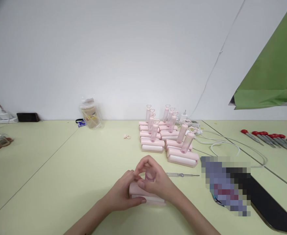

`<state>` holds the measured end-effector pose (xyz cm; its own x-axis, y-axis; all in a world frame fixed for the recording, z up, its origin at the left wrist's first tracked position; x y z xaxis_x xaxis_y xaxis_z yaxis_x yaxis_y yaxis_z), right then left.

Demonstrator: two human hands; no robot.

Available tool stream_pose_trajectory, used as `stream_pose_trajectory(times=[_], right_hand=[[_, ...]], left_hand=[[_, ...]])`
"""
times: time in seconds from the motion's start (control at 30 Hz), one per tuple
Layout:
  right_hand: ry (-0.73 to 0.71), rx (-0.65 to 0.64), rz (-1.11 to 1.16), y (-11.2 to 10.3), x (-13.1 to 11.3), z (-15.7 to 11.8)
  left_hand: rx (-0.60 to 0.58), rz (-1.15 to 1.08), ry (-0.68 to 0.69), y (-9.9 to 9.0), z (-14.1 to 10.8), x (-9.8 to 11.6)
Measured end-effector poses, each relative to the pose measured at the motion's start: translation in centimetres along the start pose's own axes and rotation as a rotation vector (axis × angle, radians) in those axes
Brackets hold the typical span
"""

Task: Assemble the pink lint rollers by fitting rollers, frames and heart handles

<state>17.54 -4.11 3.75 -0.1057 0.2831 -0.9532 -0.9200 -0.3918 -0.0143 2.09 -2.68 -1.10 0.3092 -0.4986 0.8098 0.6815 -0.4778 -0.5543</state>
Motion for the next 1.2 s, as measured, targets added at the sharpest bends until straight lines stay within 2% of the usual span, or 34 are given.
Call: stream_pose_trajectory(times=[0.07, 0.13, 0.23, 0.33, 0.4, 0.47, 0.53, 0.63, 0.73, 0.8, 0.9, 1.03, 1.1, 1.2], right_hand=[[-0.064, 0.046, -0.178, -0.5, -0.6, -0.4], [-0.045, 0.03, -0.312, -0.8, -1.0, -0.9], [0.017, -0.016, -0.362, -0.8, -1.4, -1.3], [-0.002, -0.137, -0.373, -0.9, -1.3, 0.0], [-0.021, -0.116, -0.512, -1.2, -0.6, 2.5], [-0.002, 0.004, -0.742, -1.6, 0.7, 6.2], [0.005, 0.035, -0.848, -1.6, 2.4, 10.3], [0.055, 0.034, -0.999, -1.1, 5.0, 15.4], [0.116, -0.006, -1.078, -0.3, 6.8, 17.6], [0.134, -0.034, -1.086, 0.2, 7.4, 17.4], [0.106, -0.043, -1.024, 0.7, 7.2, 15.2], [0.038, 0.067, -0.833, -0.1, 4.9, 10.7], [0.019, 0.146, -0.711, -1.1, 3.1, 8.4], [-0.006, 0.242, -0.546, -2.9, 0.0, 5.4]], left_hand=[[0.018, 0.034, 0.036, -0.2, 0.0, 0.1], [0.024, 0.06, 0.042, -0.3, 0.0, 0.2], [-0.007, 0.101, 0.03, -0.8, -0.1, 0.3], [-0.075, 0.117, 0.002, -1.6, -0.2, 0.2], [-0.116, 0.083, -0.037, -2.2, -0.4, 0.0], [-0.136, 0.049, -0.075, -2.7, -0.5, -0.2], [-0.142, 0.046, -0.09, -2.9, -0.5, -0.5], [-0.165, 0.08, -0.083, -2.9, -0.4, -0.5], [-0.195, 0.105, -0.067, -2.9, -0.3, -0.3], [-0.195, 0.11, -0.054, -2.9, -0.3, -0.1], [-0.185, 0.107, -0.039, -2.9, -0.3, -0.1], [-0.172, 0.076, -0.044, -3.4, -0.4, -0.3], [-0.111, 0.033, -0.021, -4.3, -0.4, 0.0], [0.07, -0.101, 0.06, -5.6, 0.1, 1.4]])
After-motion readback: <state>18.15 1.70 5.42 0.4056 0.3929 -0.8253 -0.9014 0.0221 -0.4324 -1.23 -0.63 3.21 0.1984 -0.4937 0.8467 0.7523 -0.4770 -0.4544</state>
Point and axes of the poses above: each hand's wrist, its own z-axis towards the middle knuckle, its own y-axis out of the palm, x = y × z, the point moved 2 cm from there along z, towards the middle knuckle
